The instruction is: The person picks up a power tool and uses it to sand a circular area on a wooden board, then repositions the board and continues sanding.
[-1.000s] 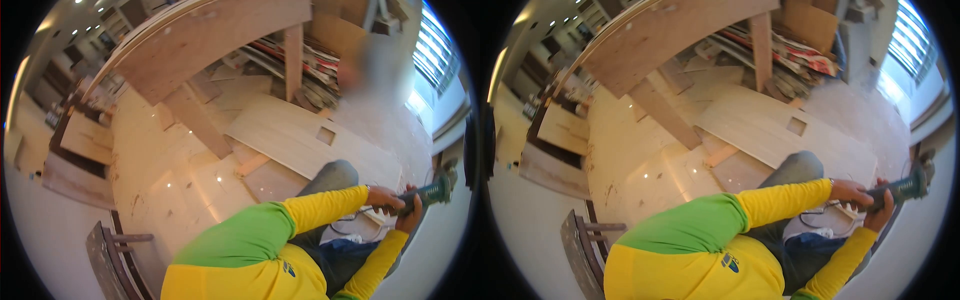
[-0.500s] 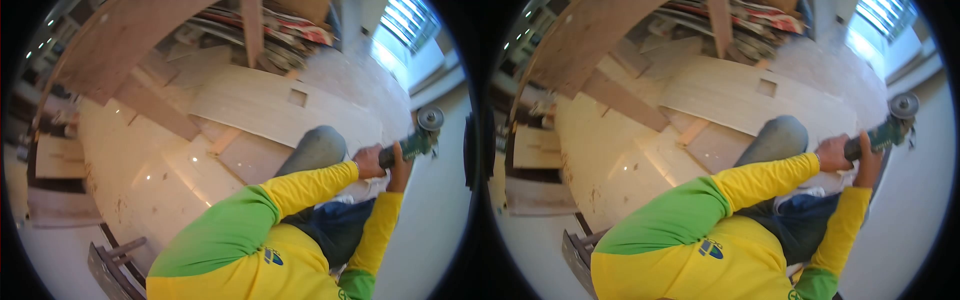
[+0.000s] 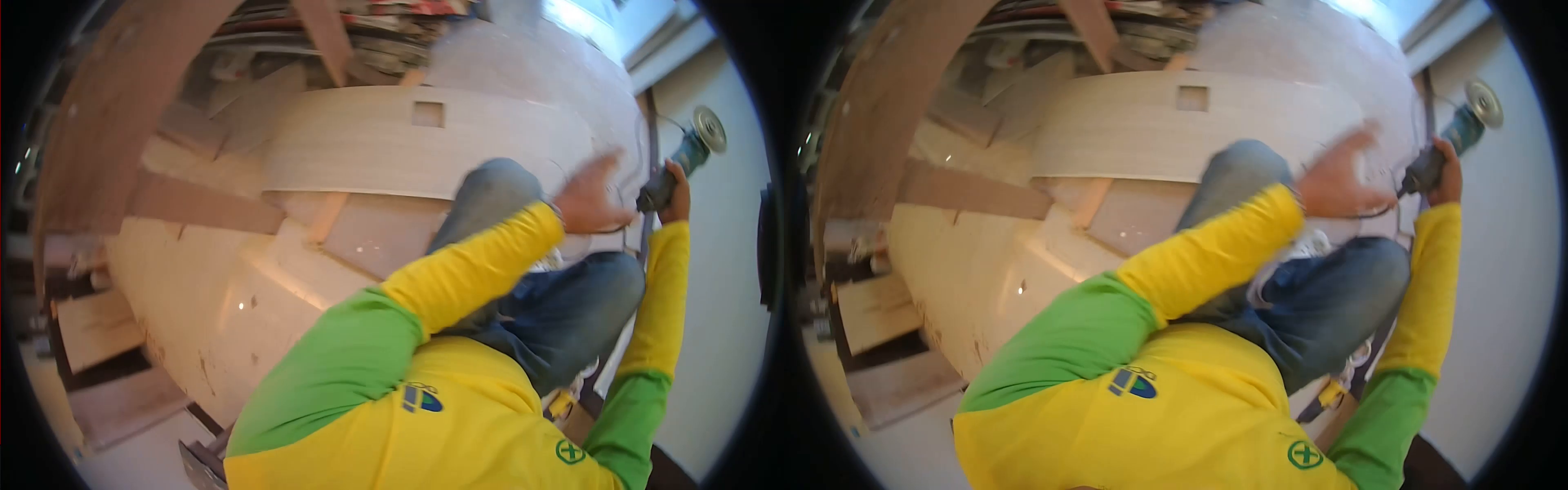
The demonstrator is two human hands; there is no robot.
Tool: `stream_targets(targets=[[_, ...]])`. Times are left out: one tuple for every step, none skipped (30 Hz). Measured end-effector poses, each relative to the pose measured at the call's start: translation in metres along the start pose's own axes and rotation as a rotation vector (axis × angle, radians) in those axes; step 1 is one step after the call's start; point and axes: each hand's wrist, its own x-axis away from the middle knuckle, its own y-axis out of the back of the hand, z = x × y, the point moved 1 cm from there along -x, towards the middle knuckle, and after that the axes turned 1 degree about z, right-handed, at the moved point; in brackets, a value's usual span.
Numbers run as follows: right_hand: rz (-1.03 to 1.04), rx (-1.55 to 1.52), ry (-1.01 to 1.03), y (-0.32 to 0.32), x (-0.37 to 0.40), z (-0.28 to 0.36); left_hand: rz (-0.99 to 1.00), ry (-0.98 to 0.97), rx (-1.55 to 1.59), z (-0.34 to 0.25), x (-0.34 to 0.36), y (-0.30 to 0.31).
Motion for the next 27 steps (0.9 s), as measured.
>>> stream_targets(targets=[[-0.033,0.064,0.022,0.026,-0.004,0.009,-0.015,0.022,0.124,-0.007,-0.007,0.022],[-0.127,0.113,0.104,0.043,-0.006,0.011,-0.075,-0.017,0.161,-0.002,-0.011,0.041],[-0.121,0.220,0.114,0.085,-0.017,0.010,-0.052,-0.183,-0.061,0.003,-0.009,0.068],[-0.183,0.313,0.145,0.103,-0.013,0.008,-0.064,-0.186,-0.105,0.001,-0.005,0.095],[-0.217,0.342,0.158,0.102,0.010,0.010,-0.096,-0.175,-0.242,0.017,0.001,0.117],[-0.270,0.388,0.194,0.118,0.017,0.004,-0.143,-0.094,-0.068,0.031,0.010,0.136],[-0.259,0.426,0.158,0.134,0.027,-0.002,-0.287,0.200,0.519,0.037,0.010,0.152],[-0.287,0.396,0.130,0.153,0.035,-0.018,-0.279,0.198,0.494,0.044,0.010,0.170],[-0.272,0.358,0.113,0.162,0.051,-0.033,-0.341,0.250,0.390,0.043,0.011,0.178],[-0.247,0.320,0.095,0.168,0.067,-0.049,-0.339,0.295,0.399,0.048,0.011,0.188],[-0.254,0.310,0.079,0.176,0.083,-0.065,-0.322,0.301,0.369,0.043,0.012,0.190],[-0.254,0.295,0.060,0.183,0.099,-0.087,-0.308,0.306,0.331,0.040,0.012,0.194],[-0.226,0.227,-0.025,0.191,0.114,-0.113,-0.282,0.318,0.342,0.041,0.012,0.196],[-0.185,0.159,-0.111,0.198,0.126,-0.138,-0.259,0.331,0.323,0.041,0.013,0.199],[-0.216,0.116,-0.163,0.199,0.140,-0.163,-0.242,0.345,0.297,0.040,0.014,0.199],[-0.239,0.074,-0.213,0.199,0.152,-0.188,-0.240,0.353,0.294,0.038,0.011,0.197],[-0.234,0.004,-0.240,0.204,0.159,-0.218,-0.239,0.381,0.257,0.035,0.009,0.197],[-0.214,-0.045,-0.302,0.221,0.162,-0.255,-0.239,0.409,0.212,0.034,0.007,0.190],[-0.238,-0.084,-0.328,0.213,0.171,-0.268,-0.241,0.414,0.201,0.033,0.006,0.188],[-0.233,-0.090,-0.337,0.208,0.177,-0.283,-0.234,0.420,0.170,0.032,0.004,0.188],[-0.259,-0.161,-0.430,0.209,0.180,-0.306,-0.227,0.421,0.140,0.032,0.004,0.186],[-0.288,-0.232,-0.522,0.211,0.180,-0.326,-0.224,0.422,0.132,0.033,0.005,0.189],[-0.293,-0.242,-0.523,0.210,0.178,-0.339,-0.235,0.428,0.107,0.036,0.005,0.192],[-0.290,-0.259,-0.554,0.209,0.178,-0.349,-0.242,0.435,0.089,0.039,0.005,0.191],[-0.282,-0.279,-0.592,0.211,0.180,-0.358,-0.230,0.440,0.082,0.038,0.005,0.187],[-0.284,-0.286,-0.591,0.215,0.181,-0.363,-0.235,0.448,0.057,0.038,0.005,0.187],[-0.275,-0.329,-0.587,0.216,0.179,-0.369,-0.247,0.452,0.027,0.037,0.005,0.187]])
